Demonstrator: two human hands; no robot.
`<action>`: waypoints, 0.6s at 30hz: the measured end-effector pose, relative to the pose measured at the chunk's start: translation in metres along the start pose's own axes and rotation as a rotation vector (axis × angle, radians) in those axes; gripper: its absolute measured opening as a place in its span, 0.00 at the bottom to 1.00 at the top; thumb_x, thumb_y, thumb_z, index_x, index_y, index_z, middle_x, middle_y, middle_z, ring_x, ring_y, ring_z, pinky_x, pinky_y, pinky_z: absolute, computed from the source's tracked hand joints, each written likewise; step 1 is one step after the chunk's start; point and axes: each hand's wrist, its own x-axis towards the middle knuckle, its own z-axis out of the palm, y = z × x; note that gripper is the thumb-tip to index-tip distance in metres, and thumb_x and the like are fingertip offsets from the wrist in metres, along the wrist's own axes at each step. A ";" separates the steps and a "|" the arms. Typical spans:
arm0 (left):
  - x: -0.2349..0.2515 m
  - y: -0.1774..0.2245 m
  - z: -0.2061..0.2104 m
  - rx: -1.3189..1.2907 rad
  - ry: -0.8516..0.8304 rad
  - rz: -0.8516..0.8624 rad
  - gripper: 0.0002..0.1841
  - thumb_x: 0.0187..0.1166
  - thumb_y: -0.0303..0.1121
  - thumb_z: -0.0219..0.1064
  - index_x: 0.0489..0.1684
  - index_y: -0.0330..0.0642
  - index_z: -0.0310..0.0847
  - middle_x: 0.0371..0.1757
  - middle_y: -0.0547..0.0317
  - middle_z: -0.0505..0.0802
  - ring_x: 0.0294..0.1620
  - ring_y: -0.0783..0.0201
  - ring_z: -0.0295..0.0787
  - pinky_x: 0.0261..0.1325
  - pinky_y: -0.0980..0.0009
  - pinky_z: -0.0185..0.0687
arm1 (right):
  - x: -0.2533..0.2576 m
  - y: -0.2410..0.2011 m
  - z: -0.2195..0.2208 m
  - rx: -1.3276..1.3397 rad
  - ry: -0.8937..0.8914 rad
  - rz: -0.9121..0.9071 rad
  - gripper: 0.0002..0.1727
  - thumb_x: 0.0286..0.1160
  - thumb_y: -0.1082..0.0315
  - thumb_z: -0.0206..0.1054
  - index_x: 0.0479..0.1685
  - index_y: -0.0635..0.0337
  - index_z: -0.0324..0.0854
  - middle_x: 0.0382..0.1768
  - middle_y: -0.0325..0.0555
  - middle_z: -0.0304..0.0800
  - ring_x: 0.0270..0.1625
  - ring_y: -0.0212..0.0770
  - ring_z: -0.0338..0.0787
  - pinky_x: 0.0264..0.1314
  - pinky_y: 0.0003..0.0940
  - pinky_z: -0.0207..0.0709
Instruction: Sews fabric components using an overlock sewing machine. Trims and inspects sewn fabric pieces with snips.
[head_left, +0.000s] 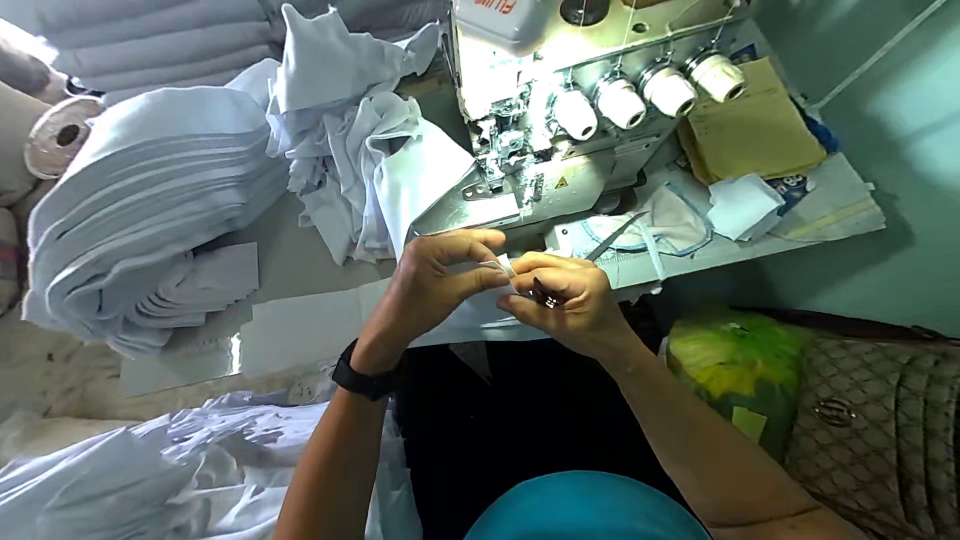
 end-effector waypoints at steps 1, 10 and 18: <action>0.000 0.002 0.000 -0.028 -0.002 -0.034 0.02 0.71 0.23 0.73 0.31 0.36 0.88 0.47 0.58 0.96 0.50 0.74 0.92 0.54 0.78 0.87 | -0.001 0.000 0.000 0.002 0.012 -0.001 0.06 0.67 0.75 0.75 0.27 0.68 0.87 0.40 0.42 0.90 0.39 0.20 0.85 0.42 0.12 0.81; 0.000 0.006 -0.004 -0.123 0.245 -0.083 0.05 0.73 0.18 0.72 0.38 0.37 0.91 0.39 0.66 0.96 0.36 0.79 0.92 0.42 0.82 0.89 | -0.013 0.003 -0.009 0.028 0.104 0.060 0.06 0.73 0.71 0.74 0.30 0.64 0.90 0.40 0.38 0.93 0.33 0.17 0.82 0.34 0.10 0.77; 0.021 -0.013 0.001 -0.074 0.324 0.040 0.11 0.70 0.16 0.72 0.44 0.40 0.83 0.38 0.69 0.93 0.36 0.80 0.90 0.42 0.82 0.88 | 0.000 0.006 0.011 0.198 0.269 0.291 0.06 0.65 0.79 0.74 0.28 0.60 0.84 0.28 0.38 0.92 0.25 0.22 0.86 0.28 0.16 0.79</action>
